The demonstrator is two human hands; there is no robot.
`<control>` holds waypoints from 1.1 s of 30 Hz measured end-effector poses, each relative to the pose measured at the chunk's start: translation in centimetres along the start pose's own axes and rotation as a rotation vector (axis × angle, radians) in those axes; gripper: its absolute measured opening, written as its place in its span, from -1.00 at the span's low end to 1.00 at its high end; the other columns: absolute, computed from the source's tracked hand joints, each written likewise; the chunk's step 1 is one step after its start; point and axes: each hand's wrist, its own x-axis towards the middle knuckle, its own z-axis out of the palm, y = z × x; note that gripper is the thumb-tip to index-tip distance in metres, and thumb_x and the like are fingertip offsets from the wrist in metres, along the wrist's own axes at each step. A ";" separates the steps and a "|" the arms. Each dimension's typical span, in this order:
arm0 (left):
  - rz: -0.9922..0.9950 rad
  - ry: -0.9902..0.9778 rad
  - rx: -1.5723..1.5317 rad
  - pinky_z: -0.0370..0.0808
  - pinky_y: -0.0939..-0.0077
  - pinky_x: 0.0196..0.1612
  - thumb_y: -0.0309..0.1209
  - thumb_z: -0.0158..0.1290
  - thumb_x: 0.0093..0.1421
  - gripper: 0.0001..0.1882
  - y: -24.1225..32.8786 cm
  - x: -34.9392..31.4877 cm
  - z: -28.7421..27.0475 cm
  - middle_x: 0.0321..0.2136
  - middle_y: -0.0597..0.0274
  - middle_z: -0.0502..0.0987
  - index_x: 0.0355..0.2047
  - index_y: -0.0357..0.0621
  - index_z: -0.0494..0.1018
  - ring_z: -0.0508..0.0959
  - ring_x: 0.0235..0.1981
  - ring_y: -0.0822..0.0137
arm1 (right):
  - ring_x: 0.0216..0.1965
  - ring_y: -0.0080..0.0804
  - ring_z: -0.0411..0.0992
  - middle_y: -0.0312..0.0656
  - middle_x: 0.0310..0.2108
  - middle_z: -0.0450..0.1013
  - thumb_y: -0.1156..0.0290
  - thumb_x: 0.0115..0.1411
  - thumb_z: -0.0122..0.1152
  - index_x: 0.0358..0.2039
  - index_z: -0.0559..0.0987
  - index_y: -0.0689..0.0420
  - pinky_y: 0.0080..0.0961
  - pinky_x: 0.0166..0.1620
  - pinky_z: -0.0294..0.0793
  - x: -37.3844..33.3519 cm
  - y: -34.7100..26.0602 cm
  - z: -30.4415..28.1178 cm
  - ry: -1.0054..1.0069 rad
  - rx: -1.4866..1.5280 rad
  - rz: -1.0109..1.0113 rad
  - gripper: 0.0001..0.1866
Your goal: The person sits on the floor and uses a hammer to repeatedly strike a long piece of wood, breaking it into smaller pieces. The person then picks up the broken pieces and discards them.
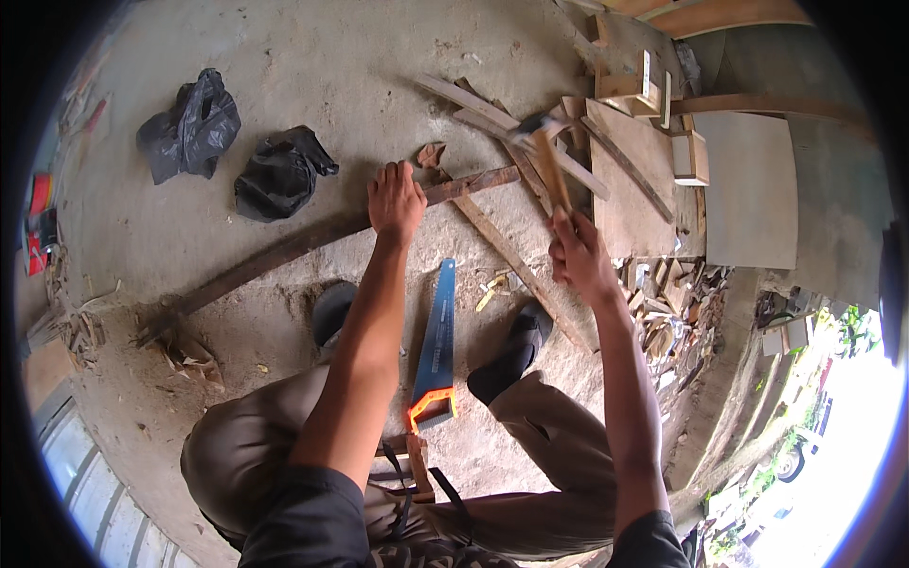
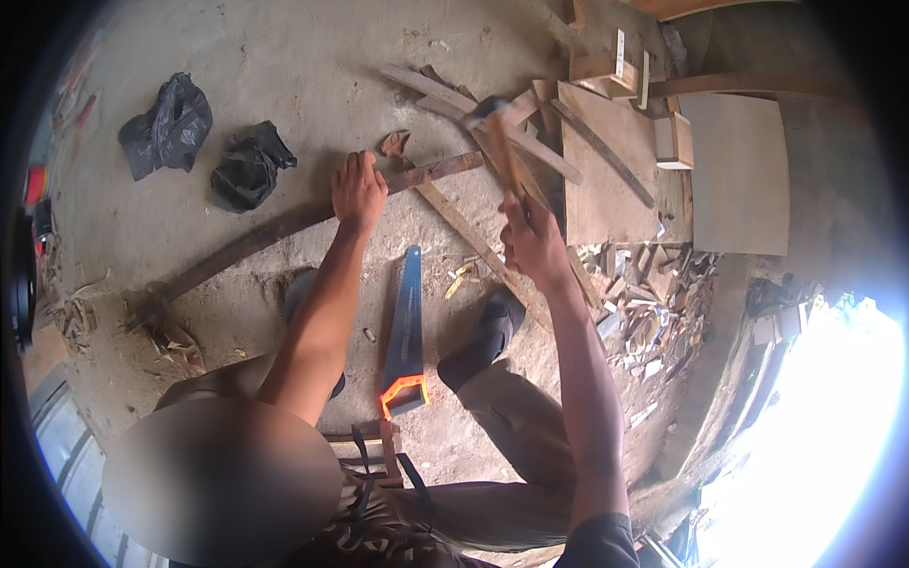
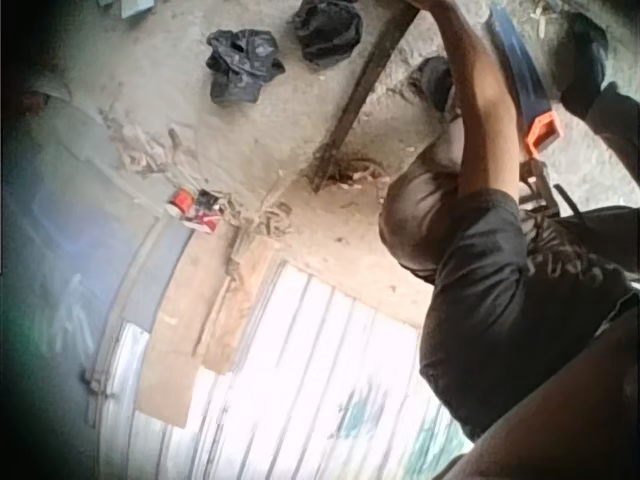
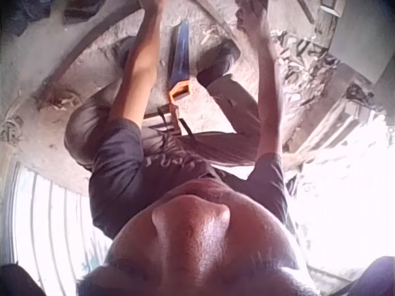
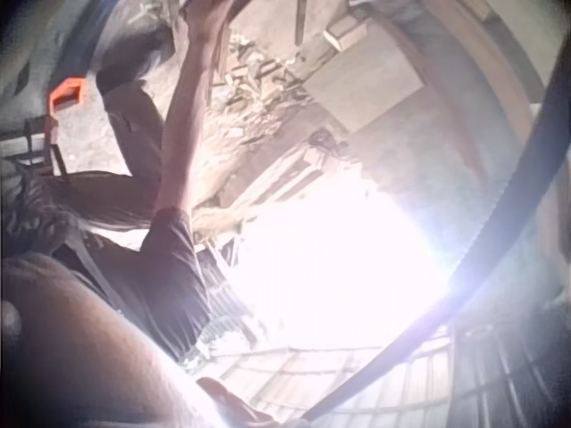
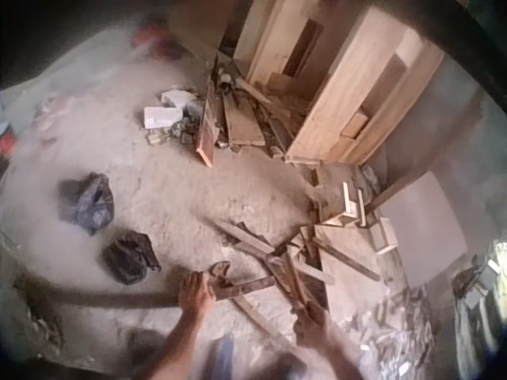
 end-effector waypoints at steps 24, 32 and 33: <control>0.019 -0.007 0.007 0.38 0.19 -0.04 -0.30 0.07 0.16 -0.79 -0.3 0.3 0.2 -0.25 0.19 0.45 -0.22 -0.01 0.34 0.47 -0.09 0.17 | -0.72 -0.65 0.19 -0.37 -0.63 0.26 0.07 0.45 -0.10 -0.23 0.37 0.16 -0.58 -0.71 0.21 1.4 1.1 -1.1 -0.066 -0.433 -0.012 -0.63; 0.036 0.009 0.006 0.37 0.21 -0.04 -0.31 0.07 0.17 -0.80 -0.6 0.2 0.9 -0.25 0.19 0.45 -0.22 -0.01 0.34 0.46 -0.11 0.16 | -0.77 -0.61 0.20 -0.32 -0.68 0.29 0.13 0.43 -0.06 -0.36 0.38 0.15 -0.48 -0.69 0.15 1.4 2.5 0.7 0.031 -0.410 -0.165 -0.66; 0.022 0.009 0.007 0.37 0.21 -0.03 -0.31 0.07 0.17 -0.79 -0.8 0.1 0.8 -0.25 0.19 0.45 -0.22 -0.01 0.34 0.46 -0.11 0.16 | -0.76 -0.60 0.21 -0.33 -0.67 0.27 0.12 0.44 -0.07 -0.35 0.38 0.16 -0.48 -0.69 0.15 1.1 1.4 0.8 0.068 -0.301 -0.092 -0.64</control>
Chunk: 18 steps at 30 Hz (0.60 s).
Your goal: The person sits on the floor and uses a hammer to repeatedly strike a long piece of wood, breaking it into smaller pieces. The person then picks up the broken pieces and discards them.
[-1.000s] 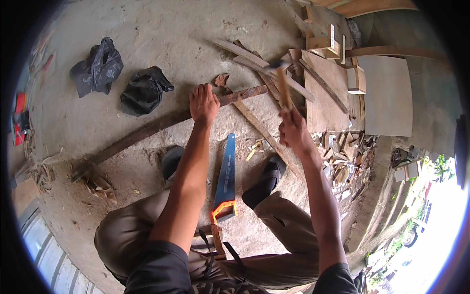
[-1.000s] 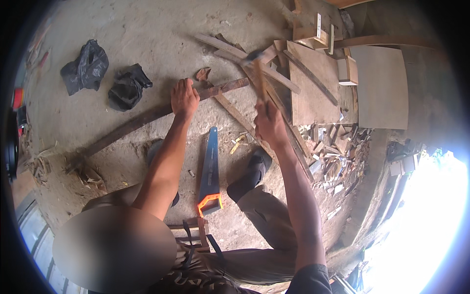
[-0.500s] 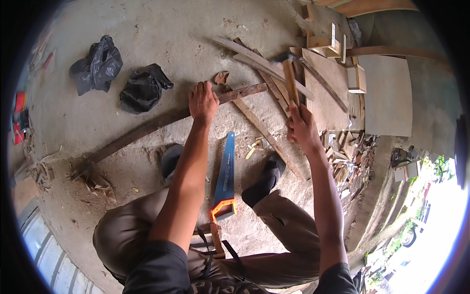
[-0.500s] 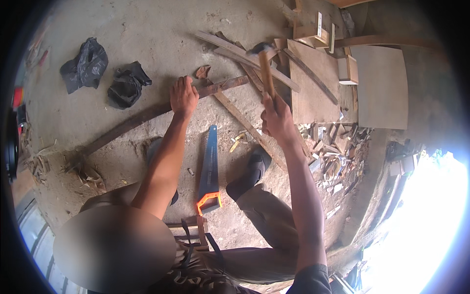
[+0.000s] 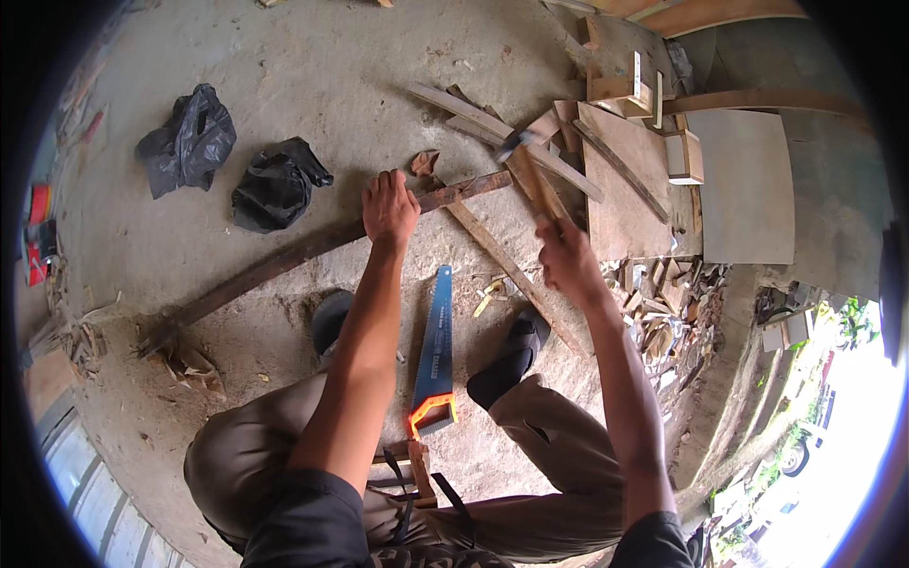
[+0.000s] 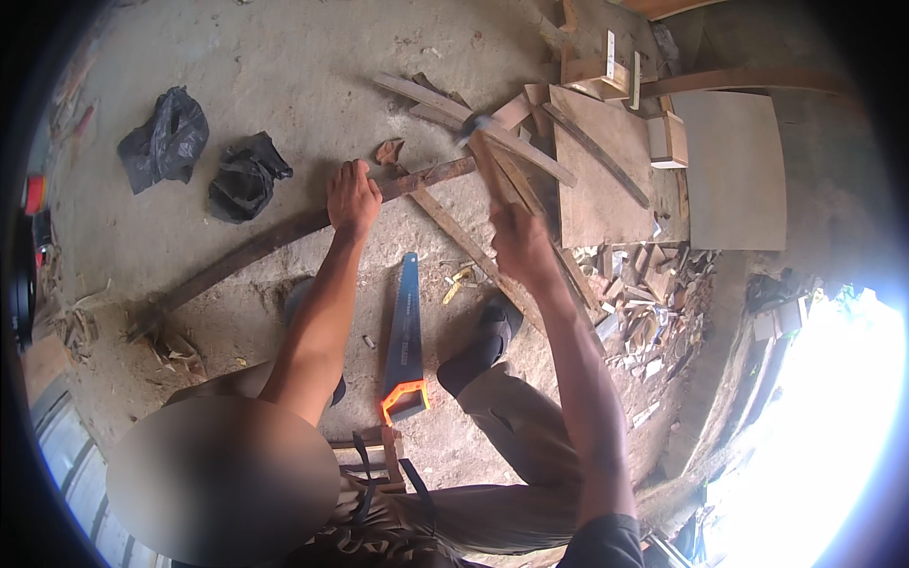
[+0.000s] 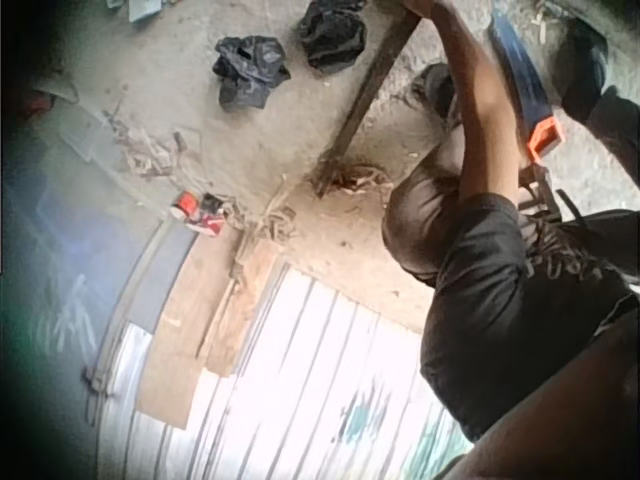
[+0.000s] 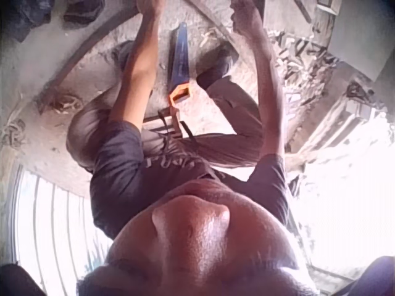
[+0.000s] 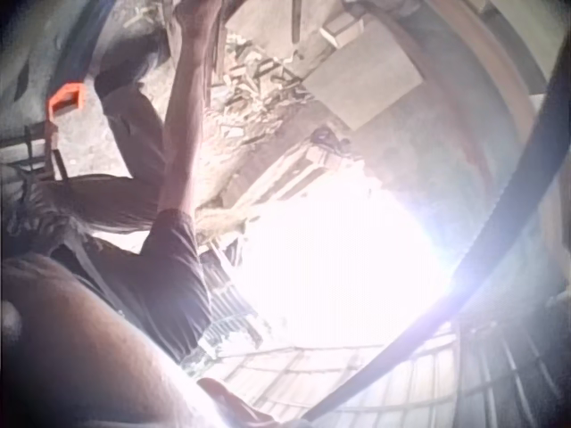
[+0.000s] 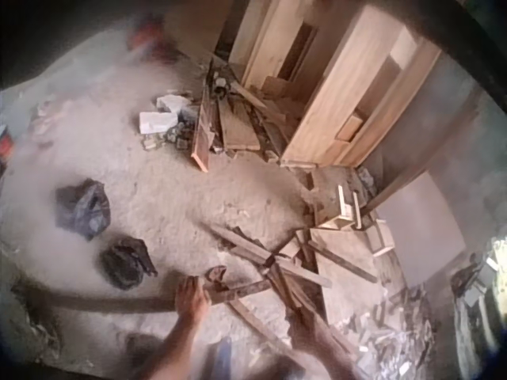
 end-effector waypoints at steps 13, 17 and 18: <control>0.001 0.021 0.012 0.39 0.22 -0.07 -0.38 0.09 0.12 -0.75 0.6 0.0 -0.7 -0.25 0.24 0.48 -0.19 0.01 0.35 0.49 -0.13 0.19 | -0.73 -0.64 0.10 -0.43 -0.66 0.14 -0.01 0.43 -0.05 -0.25 0.40 0.17 -0.57 -0.69 0.11 1.1 -0.7 -1.5 -0.089 0.279 0.156 -0.57; -0.002 -0.034 0.026 0.37 0.19 -0.04 -0.27 0.06 0.17 -0.78 0.2 -0.1 -0.4 -0.24 0.21 0.46 -0.22 -0.01 0.35 0.46 -0.10 0.17 | -0.71 -0.62 0.15 -0.40 -0.64 0.19 0.05 0.43 -0.05 -0.18 0.44 0.20 -0.54 -0.66 0.16 0.6 -1.3 -2.3 -0.244 0.093 0.257 -0.59; -0.002 -0.028 0.024 0.37 0.19 -0.04 -0.27 0.06 0.17 -0.78 0.1 -0.4 -0.4 -0.24 0.22 0.46 -0.22 0.00 0.35 0.46 -0.10 0.18 | -0.70 -0.60 0.19 -0.38 -0.63 0.23 0.07 0.43 -0.06 -0.17 0.45 0.22 -0.52 -0.65 0.19 0.5 -1.2 -2.9 -0.235 0.106 0.261 -0.59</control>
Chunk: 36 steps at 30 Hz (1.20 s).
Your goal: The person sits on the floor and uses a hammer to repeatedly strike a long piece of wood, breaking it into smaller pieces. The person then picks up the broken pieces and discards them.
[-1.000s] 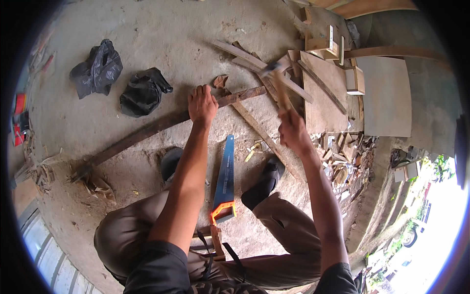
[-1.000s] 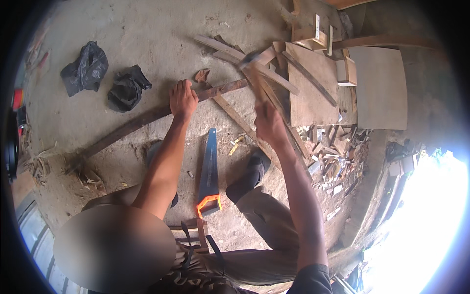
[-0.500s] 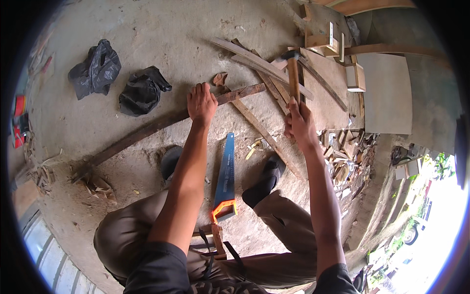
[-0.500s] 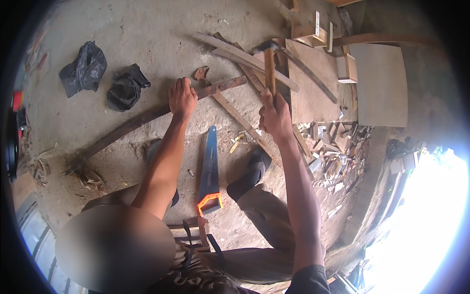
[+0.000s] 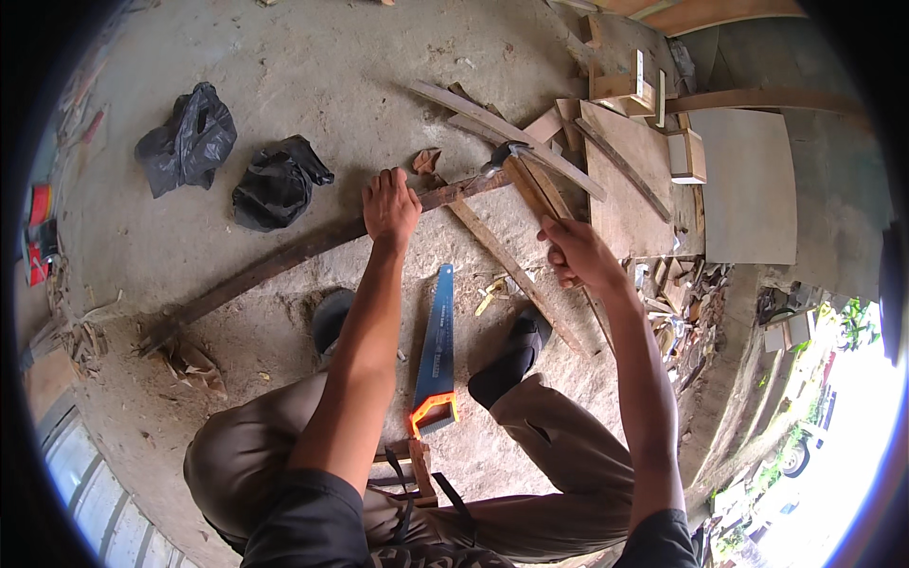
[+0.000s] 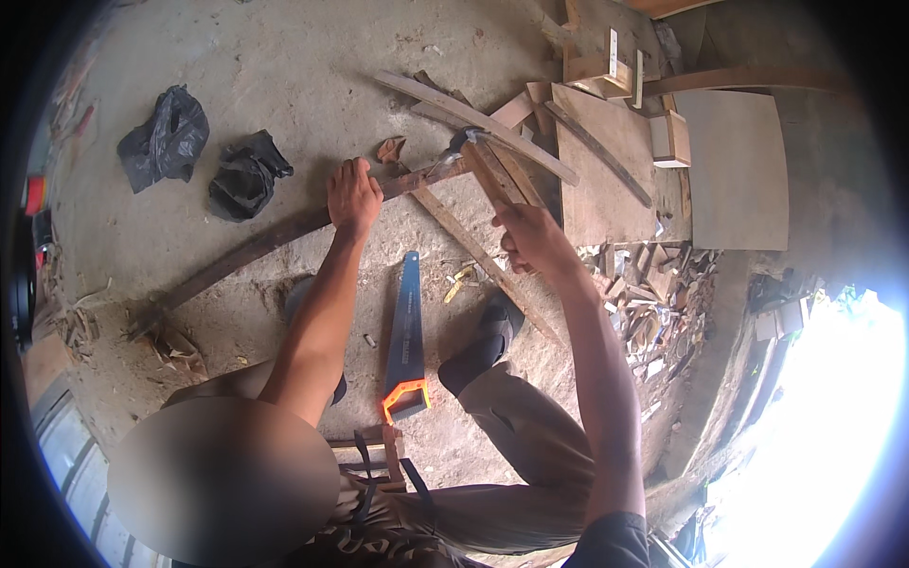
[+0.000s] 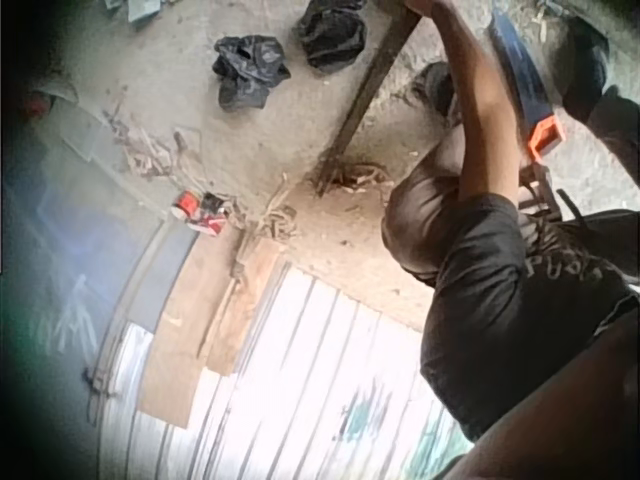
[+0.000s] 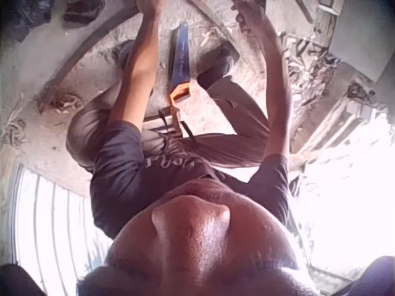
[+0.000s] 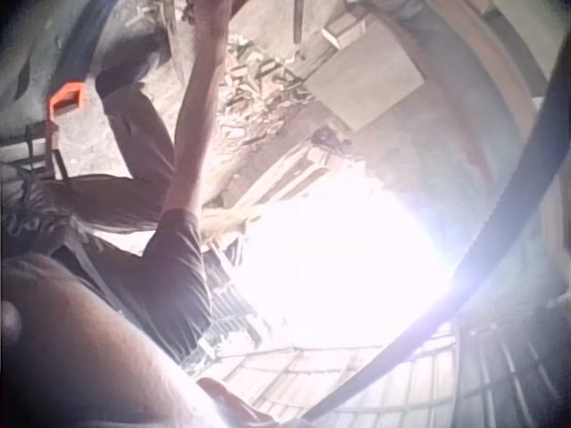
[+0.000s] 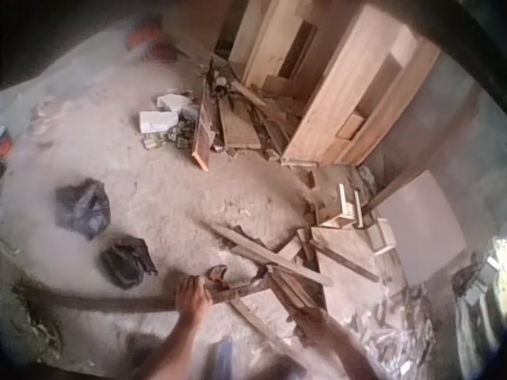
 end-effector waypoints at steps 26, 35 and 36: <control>0.013 0.060 -0.007 0.36 0.23 -0.06 -0.38 0.07 0.12 -0.81 0.5 0.0 0.2 -0.31 0.26 0.49 -0.24 0.01 0.36 0.49 -0.16 0.21 | -0.76 -0.73 0.03 -0.49 -0.67 0.11 0.01 0.44 -0.08 -0.18 0.43 0.20 -0.69 -0.71 0.01 2.8 -1.5 -7.0 -0.036 0.212 0.077 -0.57; 0.003 -0.001 0.022 0.37 0.22 -0.08 -0.27 0.05 0.14 -0.83 0.2 0.2 -0.2 -0.32 0.23 0.48 -0.29 0.00 0.37 0.47 -0.16 0.19 | -0.74 -0.64 0.04 -0.43 -0.66 0.12 0.03 0.45 -0.12 -0.12 0.39 0.18 -0.56 -0.67 0.11 1.6 -2.5 -1.0 -0.071 -0.067 0.006 -0.59; 0.001 0.005 0.026 0.37 0.23 -0.09 -0.30 0.04 0.15 -0.85 0.4 0.0 -0.2 -0.33 0.25 0.48 -0.29 0.02 0.37 0.48 -0.18 0.20 | -0.74 -0.63 0.04 -0.42 -0.66 0.12 0.01 0.44 -0.10 -0.12 0.39 0.18 -0.56 -0.67 0.11 1.3 -2.2 -0.6 -0.079 -0.078 -0.004 -0.58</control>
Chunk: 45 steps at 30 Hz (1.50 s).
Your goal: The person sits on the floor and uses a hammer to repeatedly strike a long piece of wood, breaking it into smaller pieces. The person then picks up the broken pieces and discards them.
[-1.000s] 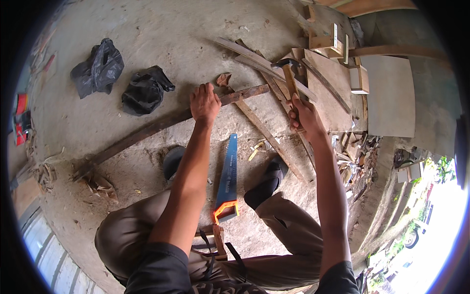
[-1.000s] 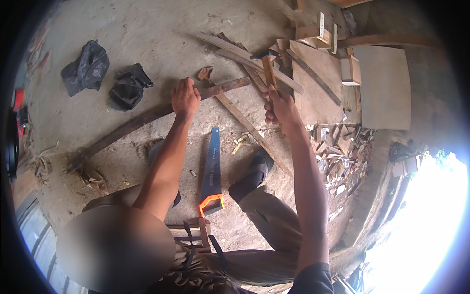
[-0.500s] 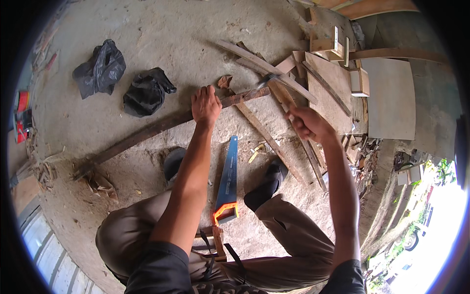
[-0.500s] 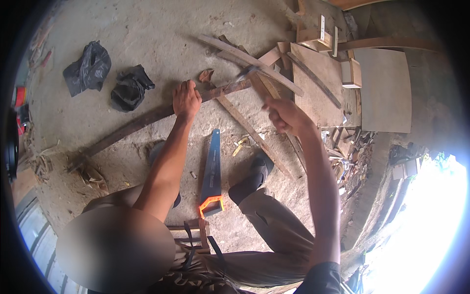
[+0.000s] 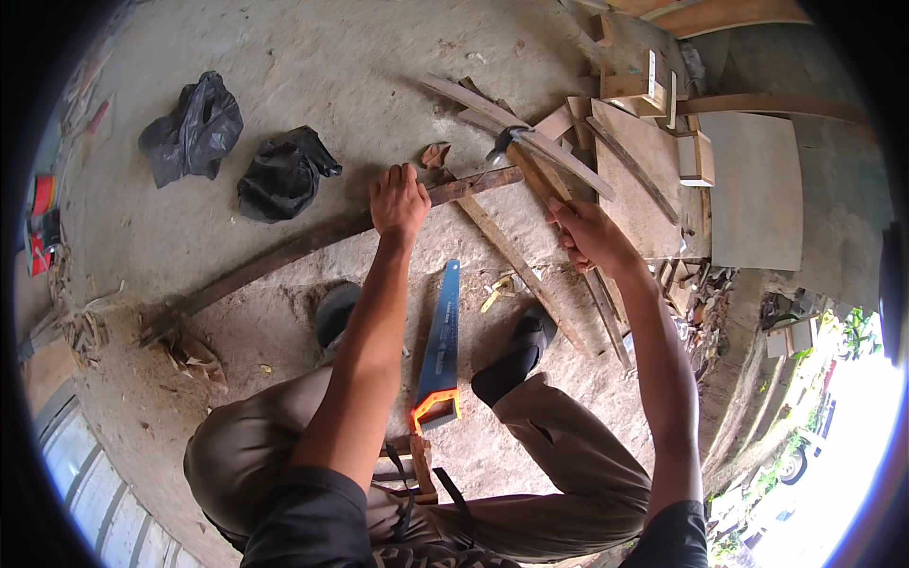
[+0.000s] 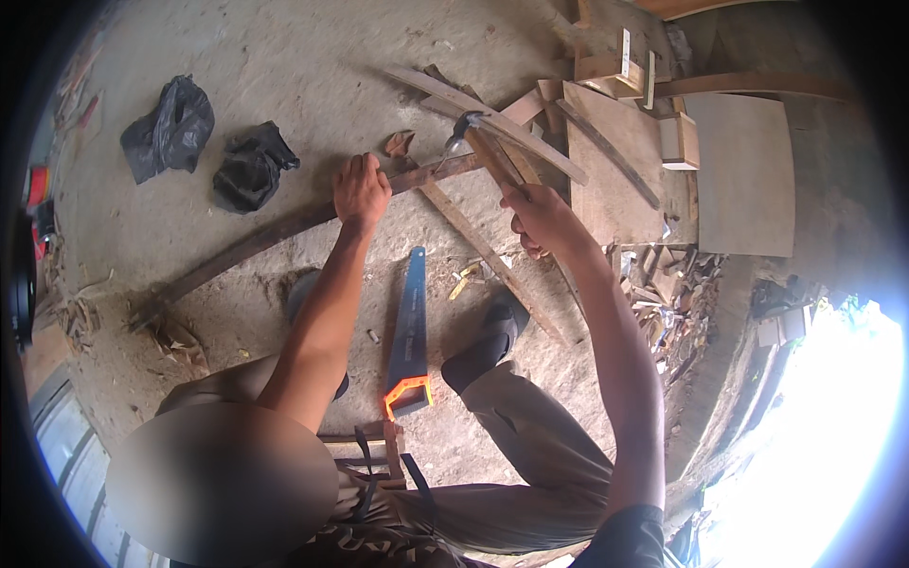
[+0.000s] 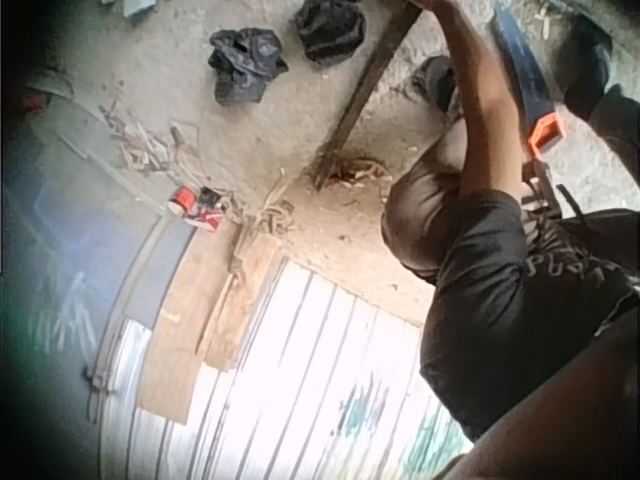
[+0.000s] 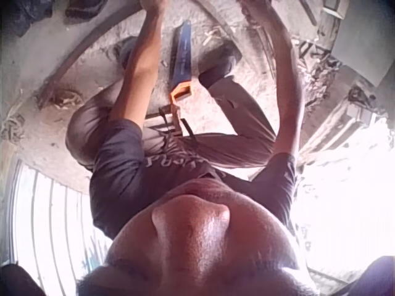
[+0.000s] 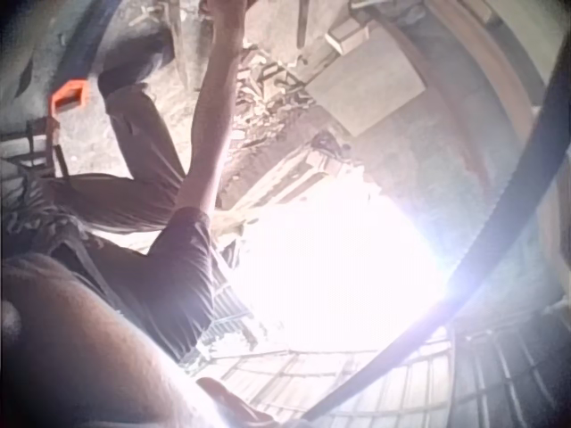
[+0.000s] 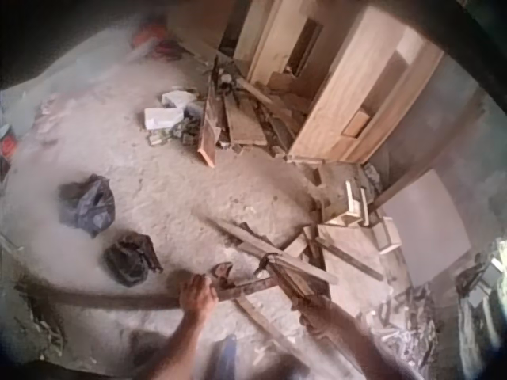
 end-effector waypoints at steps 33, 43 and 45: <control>0.211 -0.319 -0.086 0.52 0.08 -0.06 -0.27 0.17 0.17 -0.59 -0.4 -2.4 -2.3 -0.11 -0.11 0.46 -0.10 -0.25 0.32 0.55 -0.10 -0.08 | -0.62 -0.48 0.37 -0.24 -0.64 0.34 0.24 0.42 0.02 -0.27 0.34 0.18 -0.42 -0.52 0.34 0.4 17.6 22.9 0.797 0.407 -0.507 -0.75; 0.057 -0.534 0.062 0.58 0.06 -0.17 -0.03 0.05 0.18 -0.55 0.9 -1.2 -3.0 -0.21 -0.08 0.61 -0.19 -0.21 0.47 0.63 -0.16 -0.05 | -0.65 -0.64 0.23 -0.38 -0.65 0.26 -0.03 0.45 -0.14 -0.25 0.49 0.20 -0.57 -0.58 0.22 2.4 16.9 24.9 0.603 0.692 -0.237 -0.50; 0.066 -0.467 0.094 0.59 0.07 -0.23 -0.03 0.07 0.16 -0.56 1.0 -1.9 -2.5 -0.26 -0.05 0.61 -0.22 -0.19 0.46 0.64 -0.21 -0.04 | -0.66 -0.66 0.22 -0.39 -0.67 0.24 -0.06 0.46 -0.20 -0.30 0.49 0.20 -0.61 -0.59 0.21 2.9 16.9 25.1 0.625 0.653 -0.235 -0.46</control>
